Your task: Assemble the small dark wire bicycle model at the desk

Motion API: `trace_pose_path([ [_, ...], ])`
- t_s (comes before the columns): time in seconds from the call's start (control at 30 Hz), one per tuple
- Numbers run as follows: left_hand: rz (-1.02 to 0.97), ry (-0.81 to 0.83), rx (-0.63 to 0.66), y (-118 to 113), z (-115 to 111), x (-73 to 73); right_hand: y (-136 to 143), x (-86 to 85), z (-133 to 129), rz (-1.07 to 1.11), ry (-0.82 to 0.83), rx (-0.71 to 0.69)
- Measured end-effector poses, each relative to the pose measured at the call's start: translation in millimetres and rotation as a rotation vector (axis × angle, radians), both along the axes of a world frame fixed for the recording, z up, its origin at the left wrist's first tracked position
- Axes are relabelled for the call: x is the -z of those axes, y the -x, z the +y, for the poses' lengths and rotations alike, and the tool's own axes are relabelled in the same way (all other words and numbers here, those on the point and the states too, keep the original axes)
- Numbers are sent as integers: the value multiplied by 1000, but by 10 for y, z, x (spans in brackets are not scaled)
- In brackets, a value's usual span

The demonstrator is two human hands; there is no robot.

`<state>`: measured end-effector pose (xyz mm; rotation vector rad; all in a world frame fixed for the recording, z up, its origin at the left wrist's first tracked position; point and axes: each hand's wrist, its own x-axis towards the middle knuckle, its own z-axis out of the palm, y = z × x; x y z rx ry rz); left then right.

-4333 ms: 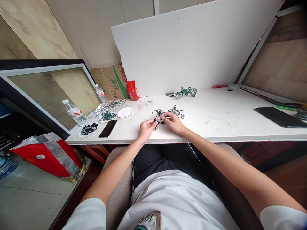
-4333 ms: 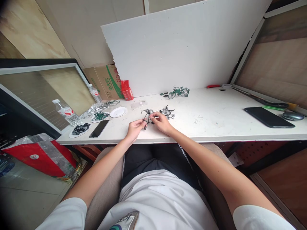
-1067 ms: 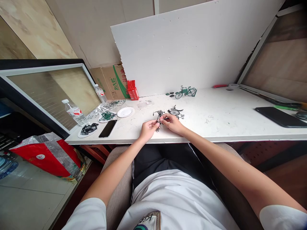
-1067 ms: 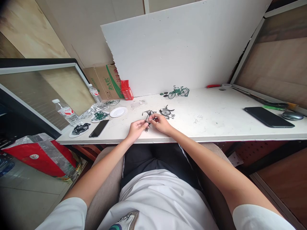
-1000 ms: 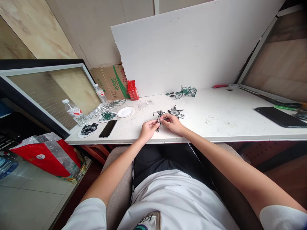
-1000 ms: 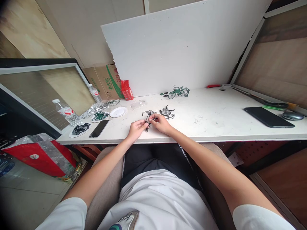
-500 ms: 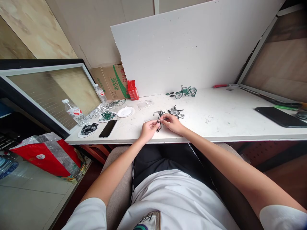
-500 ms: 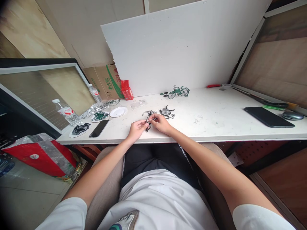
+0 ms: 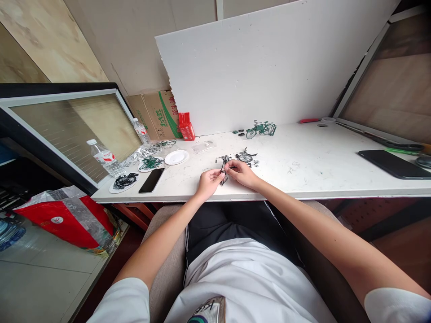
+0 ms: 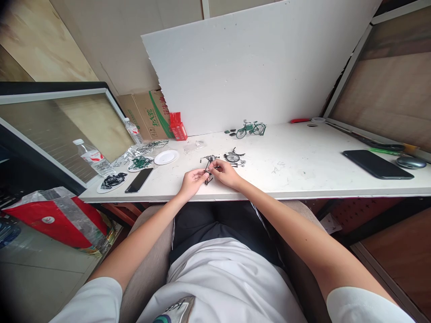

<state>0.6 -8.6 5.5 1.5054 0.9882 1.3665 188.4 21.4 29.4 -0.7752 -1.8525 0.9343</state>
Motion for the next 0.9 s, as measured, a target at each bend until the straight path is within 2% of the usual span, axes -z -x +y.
trace_pose_path([
  [0.47,34,-20,-5,-21,-14,4,-12,82,53,8,32,-25],
  [0.9,83,-47,-23,-29,-23,14,-5,26,4,20,52,-39],
])
